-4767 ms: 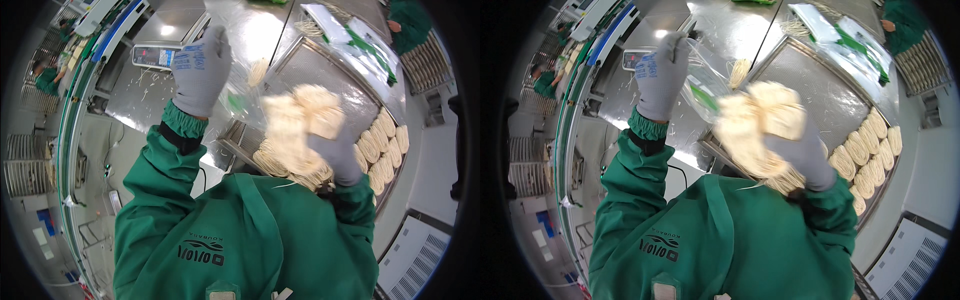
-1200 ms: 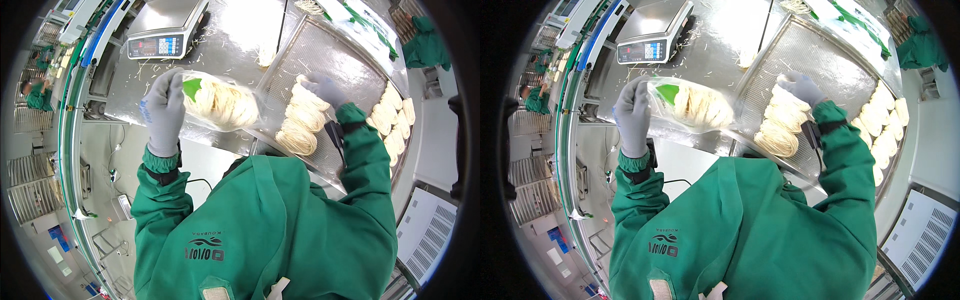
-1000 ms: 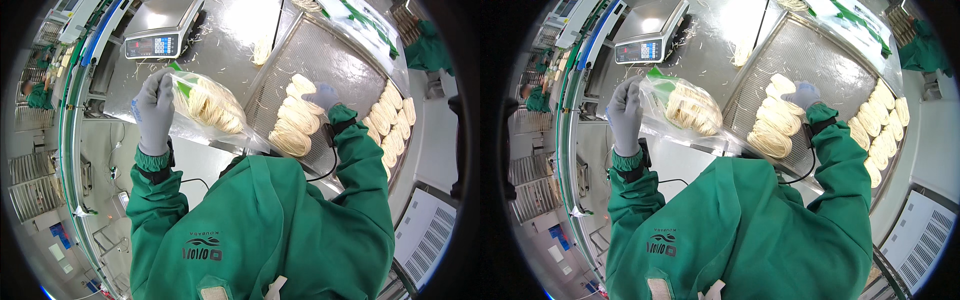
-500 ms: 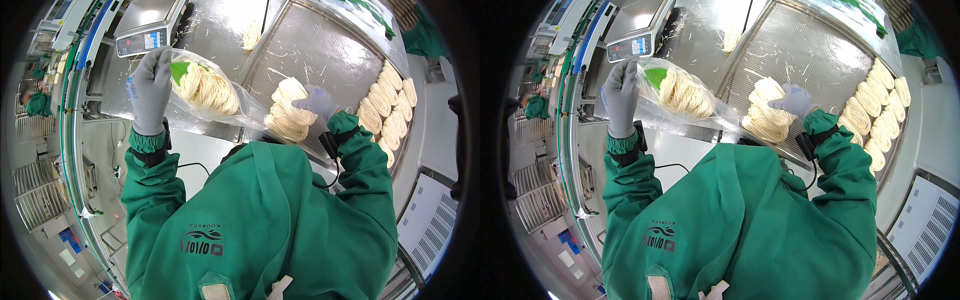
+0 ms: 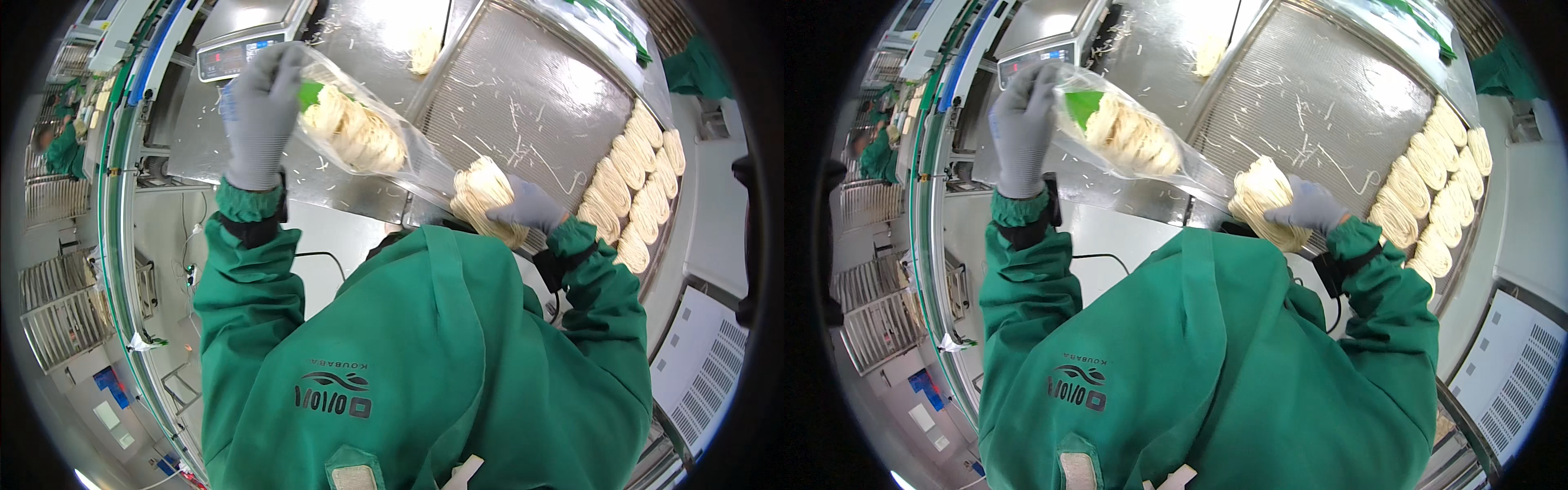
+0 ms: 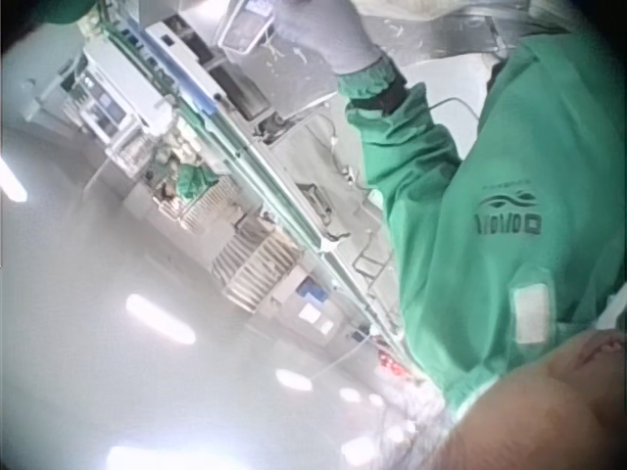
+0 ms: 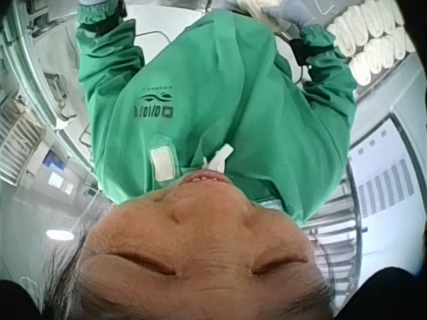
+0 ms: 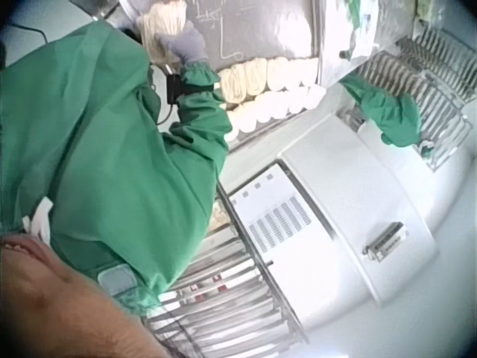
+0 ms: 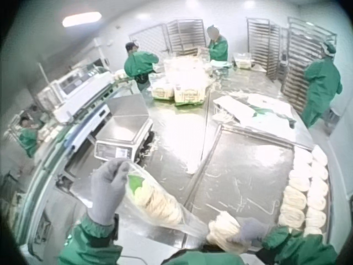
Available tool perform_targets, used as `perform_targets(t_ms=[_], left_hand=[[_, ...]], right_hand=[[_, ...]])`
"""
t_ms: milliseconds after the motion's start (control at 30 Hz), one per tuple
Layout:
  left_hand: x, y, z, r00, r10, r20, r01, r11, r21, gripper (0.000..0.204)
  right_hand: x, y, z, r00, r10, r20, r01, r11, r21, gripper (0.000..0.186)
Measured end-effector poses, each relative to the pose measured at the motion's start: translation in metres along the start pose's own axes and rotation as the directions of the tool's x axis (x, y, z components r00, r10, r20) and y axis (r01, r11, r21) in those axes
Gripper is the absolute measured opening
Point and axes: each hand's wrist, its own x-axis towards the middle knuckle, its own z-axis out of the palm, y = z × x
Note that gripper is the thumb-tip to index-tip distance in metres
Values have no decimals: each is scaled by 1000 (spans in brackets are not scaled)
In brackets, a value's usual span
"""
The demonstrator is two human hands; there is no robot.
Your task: The person repeatedly picks bundles of noodles from a tray, places them into clear plastic bags, weighs the bags on a digital scale, and sets the filled bags aside. The person also retrieves a new tray of noodles from a rack and continues the packaging cycle.
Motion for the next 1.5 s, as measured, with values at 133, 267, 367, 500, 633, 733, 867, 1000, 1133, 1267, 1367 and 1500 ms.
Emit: perform_targets(t_ms=[133, 267, 367, 500, 633, 733, 867, 1000, 1133, 1267, 1367, 1500], left_hand=[[-1, 2, 7, 991, 32, 130, -45, 994, 100, 21], [-1, -1, 10, 996, -5, 85, -8, 988, 152, 20], [0, -3, 13, 987, 21, 162, -33, 997, 72, 21], [-3, -1, 12, 980, 61, 189, -82, 991, 109, 20], [-13, 15, 2, 944, 181, 276, -272, 901, 339, 19], [-28, 26, -2, 900, 309, 307, -419, 806, 417, 22], [-49, 27, -1, 817, 382, 431, -561, 699, 444, 35], [-53, 36, -3, 866, 319, 384, -451, 830, 328, 33], [-59, 65, 16, 692, 374, 617, -716, 466, 520, 28], [-65, 50, 29, 786, 440, 433, -600, 711, 367, 21], [-69, 31, 26, 921, 208, 329, -336, 850, 405, 23], [-63, 36, 28, 808, 430, 402, -574, 729, 374, 19]], right_hand=[[-21, -25, -9, 997, -58, -50, 54, 996, -76, 75], [-56, -82, -35, 997, -36, -75, 72, 818, 571, 77], [-63, -133, -43, 887, -423, -183, 388, 469, 794, 73], [-14, -185, -16, 700, -482, -527, 624, 771, 123, 74], [22, -194, 6, 617, -590, -521, 703, 711, 26, 70], [26, -191, 1, 834, -524, -175, 399, 351, 847, 62], [12, -196, -13, 750, -661, -34, 519, 555, 650, 50], [12, -215, -11, 822, -567, 53, 234, 421, 876, 48], [31, -234, -3, 803, -586, -107, 495, 555, 668, 51], [29, -242, -6, 802, -597, -26, 467, 599, 651, 55], [20, -255, -11, 805, -586, -93, 487, 564, 667, 62], [35, -297, -12, 790, -579, -200, 595, 645, 479, 55]])
